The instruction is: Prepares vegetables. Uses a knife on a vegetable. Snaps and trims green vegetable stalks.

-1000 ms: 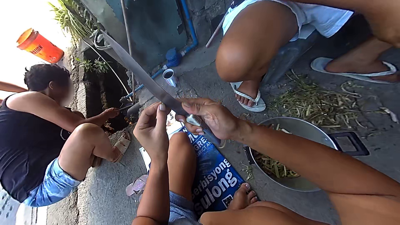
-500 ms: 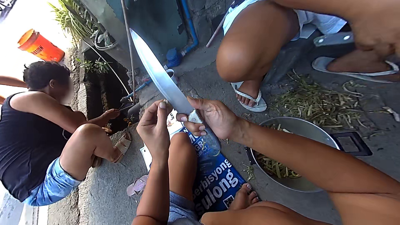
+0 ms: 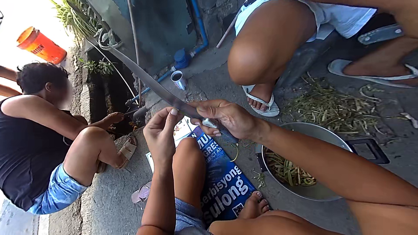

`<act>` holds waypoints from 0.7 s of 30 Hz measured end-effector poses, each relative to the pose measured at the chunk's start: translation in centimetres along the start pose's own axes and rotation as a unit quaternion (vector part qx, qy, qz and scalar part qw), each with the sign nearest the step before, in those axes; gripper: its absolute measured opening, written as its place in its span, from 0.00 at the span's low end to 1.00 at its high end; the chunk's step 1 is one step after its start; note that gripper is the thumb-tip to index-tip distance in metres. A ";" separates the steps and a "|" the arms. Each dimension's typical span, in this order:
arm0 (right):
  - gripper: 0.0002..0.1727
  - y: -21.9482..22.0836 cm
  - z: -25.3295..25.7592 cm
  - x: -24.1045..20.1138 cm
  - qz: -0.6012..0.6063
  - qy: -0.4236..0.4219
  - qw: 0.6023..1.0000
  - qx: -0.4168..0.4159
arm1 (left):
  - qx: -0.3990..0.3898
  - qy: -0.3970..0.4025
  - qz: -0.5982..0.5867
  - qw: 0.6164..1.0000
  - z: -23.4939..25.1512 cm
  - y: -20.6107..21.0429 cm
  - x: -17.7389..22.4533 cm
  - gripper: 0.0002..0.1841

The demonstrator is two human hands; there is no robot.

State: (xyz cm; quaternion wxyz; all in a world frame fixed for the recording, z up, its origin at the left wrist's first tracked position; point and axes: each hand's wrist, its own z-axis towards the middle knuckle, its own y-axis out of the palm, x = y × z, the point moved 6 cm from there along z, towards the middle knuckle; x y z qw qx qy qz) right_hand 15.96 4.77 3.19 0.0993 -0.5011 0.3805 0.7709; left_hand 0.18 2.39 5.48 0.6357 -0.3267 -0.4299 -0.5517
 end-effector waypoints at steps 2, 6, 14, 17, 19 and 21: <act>0.23 0.1 0.1 0.2 0.012 -0.003 1.000 -0.005 | 0.008 0.001 -0.009 1.000 0.0 0.1 -0.1 0.08; 0.22 0.5 0.3 0.9 0.061 -0.001 0.998 0.004 | 0.035 0.034 -0.009 0.999 0.0 0.2 -0.1 0.07; 0.22 0.8 0.2 1.4 0.104 0.028 0.993 0.042 | 0.081 0.047 -0.011 0.996 0.1 -0.4 -0.3 0.07; 0.22 0.1 0.1 1.5 0.094 0.039 0.992 0.072 | 0.086 0.058 -0.009 0.995 0.6 -1.3 0.0 0.08; 0.23 -0.8 0.0 1.8 0.084 0.049 0.991 0.096 | 0.102 0.053 -0.007 0.993 0.9 -2.0 0.0 0.08; 0.22 -1.8 0.0 2.3 0.070 0.060 0.989 0.118 | 0.121 0.042 0.000 0.992 1.1 -2.8 -0.1 0.08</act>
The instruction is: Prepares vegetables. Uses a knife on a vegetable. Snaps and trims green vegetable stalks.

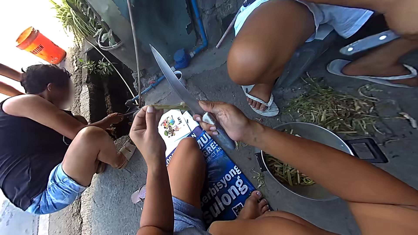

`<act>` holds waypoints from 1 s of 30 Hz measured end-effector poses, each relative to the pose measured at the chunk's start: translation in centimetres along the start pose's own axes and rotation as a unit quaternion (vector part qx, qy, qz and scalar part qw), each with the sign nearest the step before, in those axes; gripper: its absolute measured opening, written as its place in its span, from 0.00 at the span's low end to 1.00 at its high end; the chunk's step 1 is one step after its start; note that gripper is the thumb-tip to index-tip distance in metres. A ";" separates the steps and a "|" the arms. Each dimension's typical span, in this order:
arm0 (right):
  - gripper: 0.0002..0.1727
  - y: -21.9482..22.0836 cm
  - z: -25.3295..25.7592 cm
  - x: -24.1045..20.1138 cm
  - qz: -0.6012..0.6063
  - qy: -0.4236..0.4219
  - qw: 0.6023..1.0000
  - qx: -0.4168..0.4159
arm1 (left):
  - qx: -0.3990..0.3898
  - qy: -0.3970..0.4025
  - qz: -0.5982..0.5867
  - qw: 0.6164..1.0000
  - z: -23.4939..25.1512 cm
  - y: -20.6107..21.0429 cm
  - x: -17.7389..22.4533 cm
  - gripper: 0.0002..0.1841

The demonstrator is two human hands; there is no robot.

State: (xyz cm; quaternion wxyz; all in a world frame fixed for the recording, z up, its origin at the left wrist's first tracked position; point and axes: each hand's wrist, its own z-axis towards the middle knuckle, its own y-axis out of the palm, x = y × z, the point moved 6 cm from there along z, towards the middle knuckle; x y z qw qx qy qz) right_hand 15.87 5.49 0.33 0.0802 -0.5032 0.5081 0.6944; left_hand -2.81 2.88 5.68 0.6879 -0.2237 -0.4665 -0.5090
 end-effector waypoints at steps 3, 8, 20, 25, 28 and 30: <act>0.21 -2.2 0.5 0.7 -0.023 0.020 0.997 0.066 | 0.020 -0.001 0.009 1.000 0.7 -1.3 -0.2 0.08; 0.19 -7.4 1.5 2.4 -0.086 0.034 0.983 0.159 | 0.048 -0.016 0.011 0.999 1.8 -3.4 0.0 0.09; 0.24 -19.1 2.0 4.2 -0.316 0.092 0.905 0.268 | 0.118 -0.030 0.047 0.991 4.1 -8.1 -1.6 0.07; 0.24 -20.1 2.2 3.2 -0.479 0.152 0.822 0.268 | 0.099 -0.041 0.058 0.993 3.6 -6.8 -3.6 0.07; 0.25 -15.7 2.3 1.3 -0.438 0.092 0.854 0.266 | 0.077 -0.040 0.050 0.995 3.1 -5.5 -4.5 0.07; 0.23 -10.5 1.7 0.1 -0.360 -0.016 0.908 0.215 | 0.067 -0.036 0.046 0.996 2.6 -4.4 -4.4 0.07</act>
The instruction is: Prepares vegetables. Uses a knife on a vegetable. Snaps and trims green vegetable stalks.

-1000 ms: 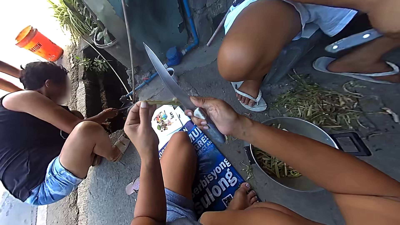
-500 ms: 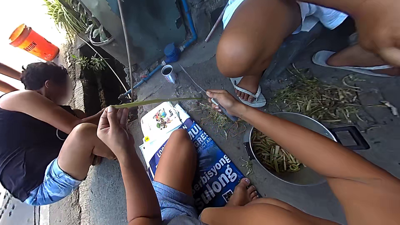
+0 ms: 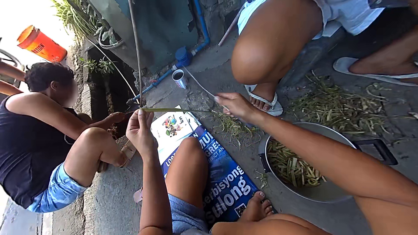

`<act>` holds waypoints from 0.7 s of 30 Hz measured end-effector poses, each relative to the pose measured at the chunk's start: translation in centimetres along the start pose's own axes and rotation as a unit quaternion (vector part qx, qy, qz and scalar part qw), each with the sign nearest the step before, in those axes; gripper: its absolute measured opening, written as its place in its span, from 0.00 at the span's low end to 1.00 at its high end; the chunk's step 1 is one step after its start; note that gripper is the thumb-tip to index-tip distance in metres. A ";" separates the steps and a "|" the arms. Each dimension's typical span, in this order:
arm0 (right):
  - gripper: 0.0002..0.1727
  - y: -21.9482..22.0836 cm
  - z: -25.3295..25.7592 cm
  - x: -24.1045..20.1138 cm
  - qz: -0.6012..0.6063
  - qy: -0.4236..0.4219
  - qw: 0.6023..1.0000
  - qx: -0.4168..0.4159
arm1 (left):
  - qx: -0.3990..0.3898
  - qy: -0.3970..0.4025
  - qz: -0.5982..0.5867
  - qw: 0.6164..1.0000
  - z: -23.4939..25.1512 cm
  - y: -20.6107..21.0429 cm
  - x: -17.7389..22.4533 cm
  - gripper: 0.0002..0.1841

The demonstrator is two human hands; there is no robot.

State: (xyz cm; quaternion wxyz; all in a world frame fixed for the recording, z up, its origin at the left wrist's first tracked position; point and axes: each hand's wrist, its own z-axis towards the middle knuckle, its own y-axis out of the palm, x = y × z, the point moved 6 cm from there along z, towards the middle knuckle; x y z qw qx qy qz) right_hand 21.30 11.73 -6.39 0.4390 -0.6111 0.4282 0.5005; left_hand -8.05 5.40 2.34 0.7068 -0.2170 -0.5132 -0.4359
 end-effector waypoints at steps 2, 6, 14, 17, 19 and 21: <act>0.23 2.8 -2.5 -4.6 0.066 -0.095 0.992 -0.046 | -0.010 0.003 -0.007 1.000 -0.7 0.9 0.6 0.07; 0.27 7.7 -5.4 -10.6 0.087 -0.182 0.973 -0.110 | -0.038 0.031 -0.027 0.998 -2.2 2.5 2.2 0.07; 0.28 10.2 -6.1 -12.0 0.091 -0.175 0.973 -0.118 | -0.059 0.078 -0.013 0.995 -4.2 3.9 3.8 0.07; 0.27 9.9 -6.5 -12.0 0.100 -0.175 0.972 -0.122 | -0.051 0.078 -0.015 0.995 -4.5 4.1 4.0 0.08; 0.27 9.7 -6.7 -12.0 0.110 -0.177 0.970 -0.125 | -0.051 0.077 -0.022 0.995 -4.7 4.2 4.0 0.07; 0.27 9.6 -6.9 -12.1 0.121 -0.182 0.968 -0.123 | -0.050 0.087 -0.022 0.995 -4.9 4.4 4.0 0.07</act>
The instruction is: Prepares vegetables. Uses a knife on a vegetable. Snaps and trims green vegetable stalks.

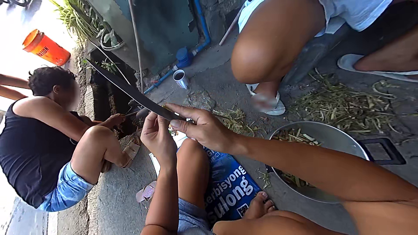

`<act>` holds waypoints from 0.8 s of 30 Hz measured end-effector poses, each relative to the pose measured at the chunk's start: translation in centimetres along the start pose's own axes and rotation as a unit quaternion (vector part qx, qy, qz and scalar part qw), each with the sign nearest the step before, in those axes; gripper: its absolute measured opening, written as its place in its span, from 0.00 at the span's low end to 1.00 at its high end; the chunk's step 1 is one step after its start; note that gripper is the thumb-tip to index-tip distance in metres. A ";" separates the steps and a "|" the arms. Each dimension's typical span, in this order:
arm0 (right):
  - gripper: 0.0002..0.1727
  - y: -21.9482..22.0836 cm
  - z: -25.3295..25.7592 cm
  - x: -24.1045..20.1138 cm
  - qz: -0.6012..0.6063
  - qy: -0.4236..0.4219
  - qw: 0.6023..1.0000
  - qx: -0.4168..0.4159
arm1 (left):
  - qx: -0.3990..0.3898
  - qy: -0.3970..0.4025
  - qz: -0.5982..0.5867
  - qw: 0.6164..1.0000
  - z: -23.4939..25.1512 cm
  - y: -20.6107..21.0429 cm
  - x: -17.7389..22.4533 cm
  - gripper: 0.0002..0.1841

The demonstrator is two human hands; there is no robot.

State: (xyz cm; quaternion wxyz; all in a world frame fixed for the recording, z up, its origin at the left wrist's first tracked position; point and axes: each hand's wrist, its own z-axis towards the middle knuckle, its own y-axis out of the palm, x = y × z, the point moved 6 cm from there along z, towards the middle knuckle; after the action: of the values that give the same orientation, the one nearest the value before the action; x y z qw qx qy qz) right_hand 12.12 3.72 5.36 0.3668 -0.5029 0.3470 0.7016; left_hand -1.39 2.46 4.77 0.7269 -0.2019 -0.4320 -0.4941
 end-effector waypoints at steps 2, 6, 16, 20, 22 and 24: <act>0.26 -0.1 -0.2 -0.2 0.004 -0.001 1.000 0.003 | 0.000 0.017 0.001 1.000 -0.1 0.1 0.0 0.07; 0.25 -0.4 -0.2 0.0 -0.003 0.001 1.000 0.020 | -0.007 0.043 0.017 0.999 -0.4 0.4 0.1 0.06; 0.22 -0.2 -0.2 1.3 0.193 0.048 0.980 -0.009 | -0.012 0.047 0.043 0.998 -0.4 0.3 -0.1 0.06; 0.19 -0.8 -0.2 2.0 0.304 0.141 0.940 -0.062 | -0.018 -0.004 0.007 1.000 -0.2 0.1 -0.8 0.06; 0.20 -1.2 -0.2 2.5 0.328 0.170 0.927 -0.067 | -0.022 -0.021 -0.015 0.999 -0.2 0.1 -1.0 0.07; 0.20 -1.7 -0.2 3.1 0.329 0.183 0.925 -0.051 | -0.019 -0.039 -0.028 0.999 0.0 0.0 -1.1 0.07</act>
State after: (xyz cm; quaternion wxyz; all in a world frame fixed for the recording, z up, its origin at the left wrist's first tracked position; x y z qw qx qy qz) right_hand 12.97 4.84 2.13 0.0194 -0.4981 0.5176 0.6955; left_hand -1.54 3.02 3.83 0.6916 -0.2225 -0.4559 -0.5141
